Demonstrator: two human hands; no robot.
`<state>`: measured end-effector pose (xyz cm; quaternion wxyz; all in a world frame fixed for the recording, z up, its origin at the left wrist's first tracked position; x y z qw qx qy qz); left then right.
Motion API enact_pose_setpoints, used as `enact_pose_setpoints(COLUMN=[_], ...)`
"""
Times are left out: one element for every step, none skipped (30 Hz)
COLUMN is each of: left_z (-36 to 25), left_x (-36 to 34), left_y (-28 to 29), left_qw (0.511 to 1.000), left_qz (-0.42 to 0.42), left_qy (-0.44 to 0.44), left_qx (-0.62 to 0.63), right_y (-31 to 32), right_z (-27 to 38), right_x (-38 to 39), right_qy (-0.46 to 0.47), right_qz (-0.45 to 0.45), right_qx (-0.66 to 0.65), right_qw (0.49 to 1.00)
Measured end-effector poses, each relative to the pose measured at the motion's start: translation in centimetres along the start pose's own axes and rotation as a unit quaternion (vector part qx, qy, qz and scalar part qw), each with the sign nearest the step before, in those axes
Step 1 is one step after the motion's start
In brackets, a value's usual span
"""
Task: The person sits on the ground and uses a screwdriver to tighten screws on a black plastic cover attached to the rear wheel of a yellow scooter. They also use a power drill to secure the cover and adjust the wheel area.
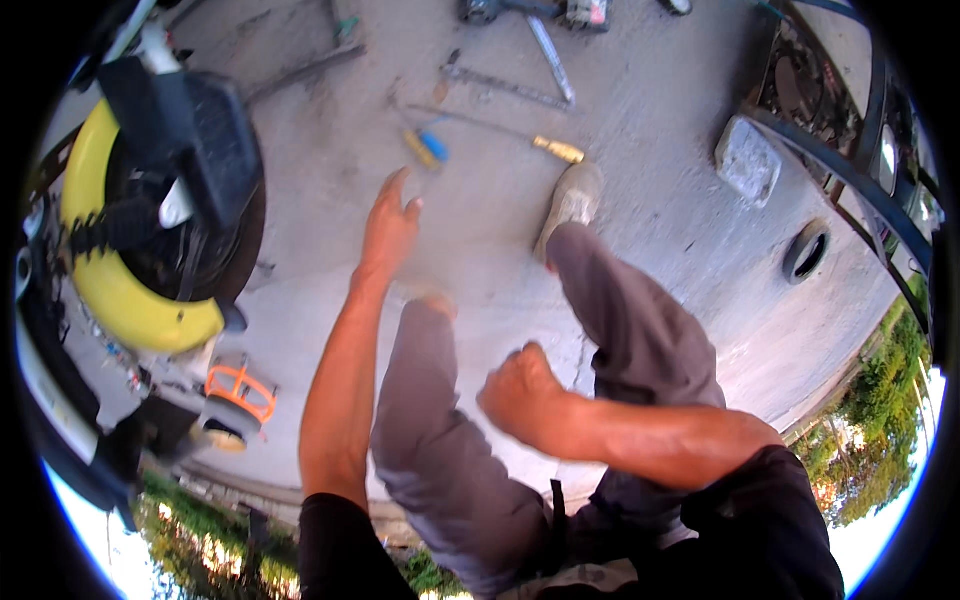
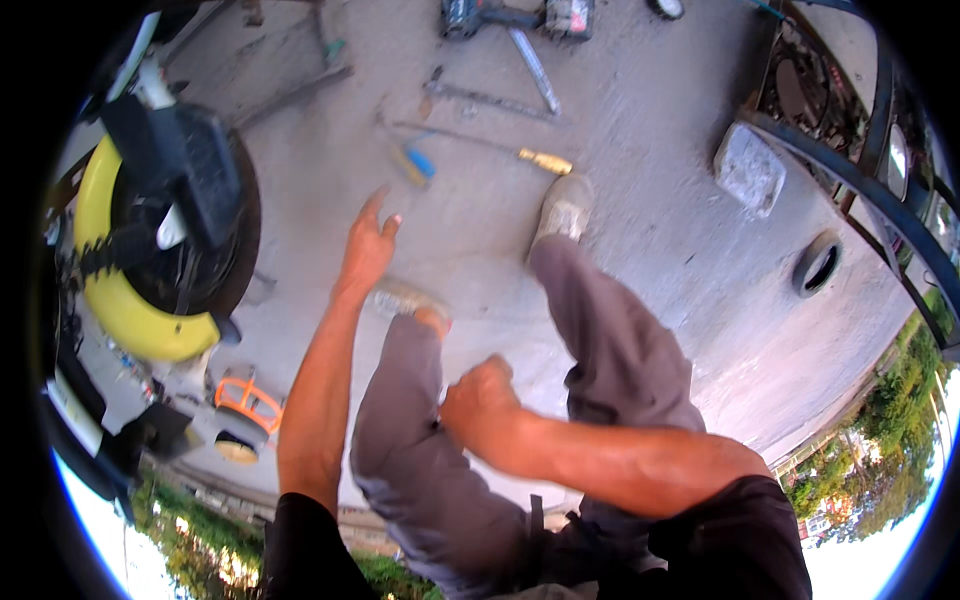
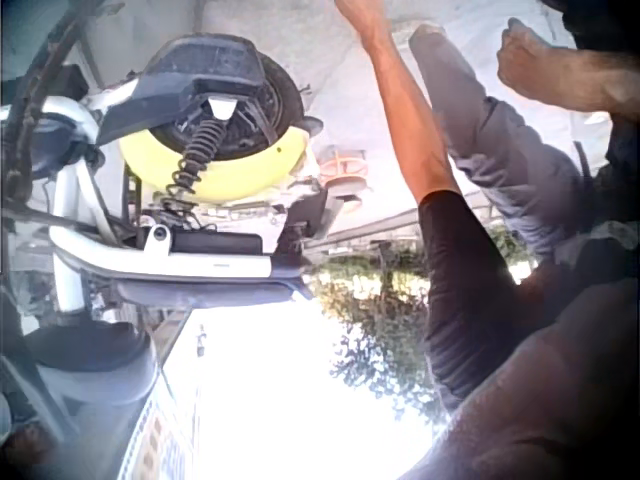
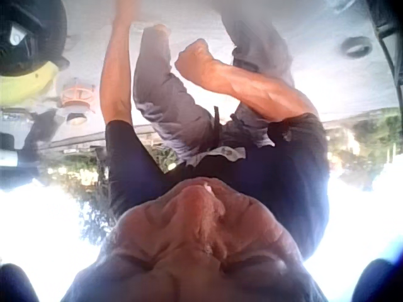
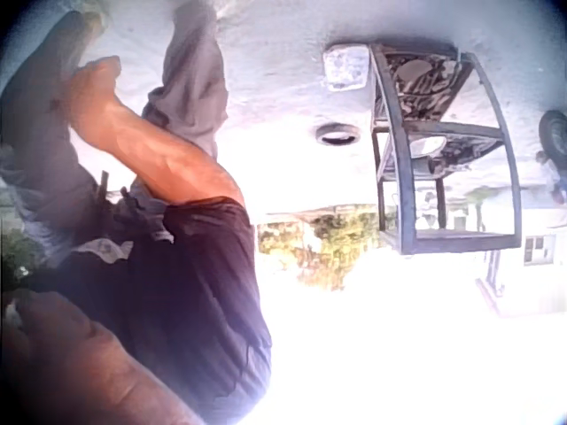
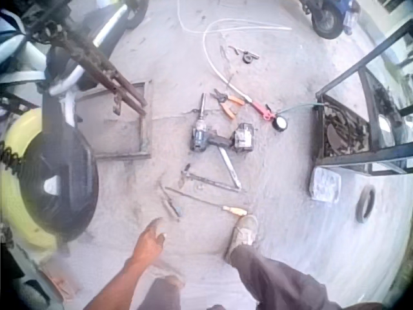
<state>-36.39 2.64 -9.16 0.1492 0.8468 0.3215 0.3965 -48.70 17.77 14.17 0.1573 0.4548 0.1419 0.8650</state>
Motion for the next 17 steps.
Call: enact_pose_setpoints(left_z=[-1.4, -3.0, -4.5, -6.0, -7.7, -8.7, -9.7, -11.0, -10.9, -12.2, -13.1, -13.2, -13.4, -13.2, -12.7, -12.1, -12.5], left_x=[2.4, 4.7, 6.9, 9.9, 14.1, 17.4, 21.2, 24.8, 28.8, 32.5, 36.1, 40.2, 44.3, 48.1, 51.9, 56.0, 61.1], left_y=[0.6, 1.1, 1.9, 3.0, 5.4, 5.9, 6.8, 7.9, 8.2, 9.5, 10.3, 11.1, 11.0, 10.9, 11.0, 9.7, 8.5], left_qw=[0.998, 0.993, 0.984, 0.99, 0.994, 0.99, 0.986, 0.978, 0.972, 0.96, 0.943, 0.935, 0.924, 0.919, 0.911, 0.899, 0.879], left_qz=[-0.018, -0.037, -0.059, -0.069, -0.078, -0.086, -0.097, -0.106, -0.125, -0.134, -0.147, -0.189, -0.233, -0.223, -0.21, -0.18, -0.152], left_qy=[0.025, 0.045, 0.066, 0.062, 0.055, 0.075, 0.095, 0.119, 0.142, 0.191, 0.24, 0.24, 0.242, 0.274, 0.306, 0.347, 0.396], left_qx=[0.052, 0.103, 0.151, 0.109, 0.062, 0.078, 0.092, 0.135, 0.141, 0.156, 0.177, 0.177, 0.18, 0.178, 0.18, 0.199, 0.22], right_y=[-2.1, -4.0, -5.2, -6.5, -7.5, -9.0, -10.0, -10.3, -9.6, -8.6, -6.4, -4.2, 0.1, 1.8, 4.0, 6.2, 4.2], right_z=[0.4, 0.8, 0.7, 0.4, 1.4, 0.5, 0.3, 0.2, 0.7, 1.5, 1.8, 1.9, 2.3, 1.5, 1.1, 0.6, -3.3], right_x=[-0.7, -1.5, -1.8, -1.7, -1.0, -0.8, -0.3, 0.7, 2.3, 4.1, 6.4, 8.8, 12.5, 15.2, 18.6, 21.7, 23.8], right_qy=[-0.02, -0.043, -0.055, -0.066, -0.063, -0.064, -0.055, -0.045, -0.038, -0.024, 0.014, 0.059, 0.065, 0.039, 0.011, -0.047, -0.093], right_qz=[0.037, 0.072, 0.062, 0.047, 0.009, -0.03, -0.013, 0.003, -0.034, -0.072, -0.167, -0.294, -0.359, -0.388, -0.454, -0.458, -0.462], right_qx=[-0.016, -0.03, -0.053, -0.069, -0.094, -0.105, -0.097, -0.084, -0.092, -0.102, -0.136, -0.152, -0.175, -0.188, -0.193, -0.222, -0.282], right_qw=[0.999, 0.996, 0.995, 0.994, 0.994, 0.992, 0.994, 0.995, 0.994, 0.992, 0.976, 0.942, 0.914, 0.901, 0.87, 0.859, 0.835])
Point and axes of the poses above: each hand's wrist, its own x-axis away from the middle knuckle, its own y-axis out of the back of the hand, z = x × y, the point moved 5 cm from there along -x, towards the middle knuckle, and after that the axes turned 5 degrees about -y, right-handed, at the moved point
